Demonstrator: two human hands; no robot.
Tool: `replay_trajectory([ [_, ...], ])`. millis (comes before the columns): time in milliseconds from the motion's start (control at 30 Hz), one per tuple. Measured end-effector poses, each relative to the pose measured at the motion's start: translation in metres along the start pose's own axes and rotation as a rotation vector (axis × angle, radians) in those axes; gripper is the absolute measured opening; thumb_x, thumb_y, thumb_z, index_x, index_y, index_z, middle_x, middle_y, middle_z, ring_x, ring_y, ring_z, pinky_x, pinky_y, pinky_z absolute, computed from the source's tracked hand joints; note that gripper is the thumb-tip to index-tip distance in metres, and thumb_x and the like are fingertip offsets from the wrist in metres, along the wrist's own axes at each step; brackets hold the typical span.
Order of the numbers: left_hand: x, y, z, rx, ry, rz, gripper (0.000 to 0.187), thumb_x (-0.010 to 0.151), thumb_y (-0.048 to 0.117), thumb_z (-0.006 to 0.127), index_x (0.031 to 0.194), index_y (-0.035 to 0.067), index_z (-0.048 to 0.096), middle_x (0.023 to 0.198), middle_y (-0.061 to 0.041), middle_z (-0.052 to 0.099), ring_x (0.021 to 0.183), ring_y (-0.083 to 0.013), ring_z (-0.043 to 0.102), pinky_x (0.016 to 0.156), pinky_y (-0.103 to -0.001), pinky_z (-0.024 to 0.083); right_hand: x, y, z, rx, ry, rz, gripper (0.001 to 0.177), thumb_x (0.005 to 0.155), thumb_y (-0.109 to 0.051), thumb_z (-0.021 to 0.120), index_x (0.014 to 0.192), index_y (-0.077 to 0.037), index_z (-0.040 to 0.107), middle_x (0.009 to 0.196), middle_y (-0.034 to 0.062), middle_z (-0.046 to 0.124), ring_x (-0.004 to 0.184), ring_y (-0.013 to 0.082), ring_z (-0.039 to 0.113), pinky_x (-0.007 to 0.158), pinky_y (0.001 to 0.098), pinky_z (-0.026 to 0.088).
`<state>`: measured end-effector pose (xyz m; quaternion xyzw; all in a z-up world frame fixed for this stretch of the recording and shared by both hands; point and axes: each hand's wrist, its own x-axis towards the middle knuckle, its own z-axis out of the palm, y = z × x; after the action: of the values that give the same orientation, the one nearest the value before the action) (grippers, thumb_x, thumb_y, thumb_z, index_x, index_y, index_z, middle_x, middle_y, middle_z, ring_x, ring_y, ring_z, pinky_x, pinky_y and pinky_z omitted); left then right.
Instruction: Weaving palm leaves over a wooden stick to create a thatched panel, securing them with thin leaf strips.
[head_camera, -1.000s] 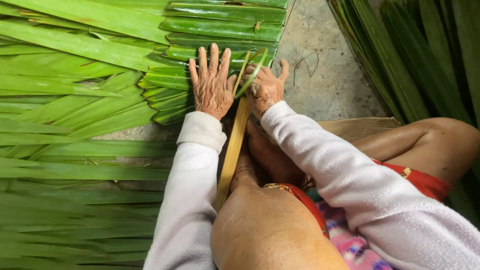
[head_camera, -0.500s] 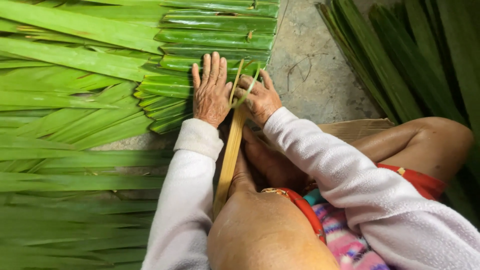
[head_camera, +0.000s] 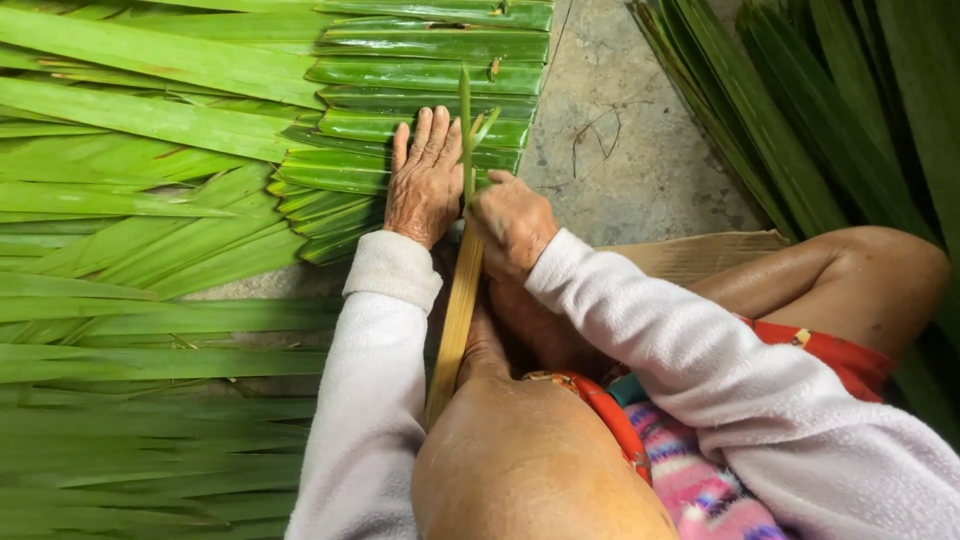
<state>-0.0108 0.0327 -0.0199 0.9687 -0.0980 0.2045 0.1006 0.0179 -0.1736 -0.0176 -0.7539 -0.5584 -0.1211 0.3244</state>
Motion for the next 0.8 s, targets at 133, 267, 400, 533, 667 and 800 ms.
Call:
replay_trajectory([
  [133,0.005,0.002,-0.006,-0.014,-0.004,0.012,0.058,0.103,0.025,0.060,0.156,0.007,0.044,0.163,-0.018,0.036,0.152,-0.0345,0.030,0.125,-0.055,0.016,0.040,-0.040,-0.039,0.300,0.542,0.101,0.034,0.096,-0.029,0.053,0.083,-0.001,0.066,0.077,0.0105,0.061,0.071,0.0349,0.065,0.094,0.0539,0.053],
  [267,0.002,0.003,-0.014,-0.002,-0.036,0.007,0.056,0.104,0.024,0.057,0.156,0.006,0.045,0.163,-0.018,0.036,0.153,-0.0333,0.028,0.125,-0.054,0.014,0.026,-0.076,-0.039,0.537,0.305,0.139,0.005,0.080,-0.004,0.063,0.076,-0.004,0.061,0.073,0.0089,0.058,0.067,0.0301,0.058,0.070,0.0424,0.053],
  [400,0.001,0.000,-0.003,-0.062,-0.053,-0.015,0.058,0.105,0.028,0.058,0.157,0.008,0.042,0.165,-0.017,0.032,0.154,-0.0329,0.024,0.126,-0.055,0.011,0.046,-0.111,-0.092,0.561,0.187,0.184,0.020,0.096,-0.026,0.060,0.081,-0.015,0.067,0.075,-0.0008,0.061,0.069,0.0233,0.066,0.067,0.0380,0.057],
  [533,0.010,-0.004,-0.002,-0.073,-0.054,0.003,0.055,0.107,0.030,0.050,0.157,0.007,0.042,0.165,-0.017,0.032,0.154,-0.0340,0.025,0.126,-0.055,0.011,0.056,-0.118,-0.140,0.567,-0.093,0.151,0.008,0.084,-0.004,0.061,0.091,-0.001,0.063,0.085,0.0148,0.063,0.067,0.0335,0.060,0.060,0.0392,0.050],
  [667,-0.003,0.002,-0.009,-0.050,-0.090,-0.005,0.057,0.106,0.029,0.054,0.157,0.007,0.043,0.165,-0.018,0.031,0.153,-0.0352,0.026,0.125,-0.055,0.012,0.063,-0.148,-0.151,0.681,0.054,0.157,0.023,0.098,-0.026,0.060,0.081,-0.012,0.066,0.070,0.0053,0.064,0.067,0.0318,0.067,0.087,0.0528,0.050],
  [800,0.003,0.003,-0.014,-0.048,-0.057,-0.003,0.056,0.108,0.030,0.051,0.158,0.007,0.041,0.165,-0.019,0.033,0.153,-0.0360,0.027,0.125,-0.055,0.012,0.105,-0.168,-0.193,0.638,0.059,0.071,0.021,0.102,-0.028,0.060,0.085,-0.017,0.063,0.074,0.0000,0.066,0.072,0.0251,0.072,0.087,0.0417,0.051],
])
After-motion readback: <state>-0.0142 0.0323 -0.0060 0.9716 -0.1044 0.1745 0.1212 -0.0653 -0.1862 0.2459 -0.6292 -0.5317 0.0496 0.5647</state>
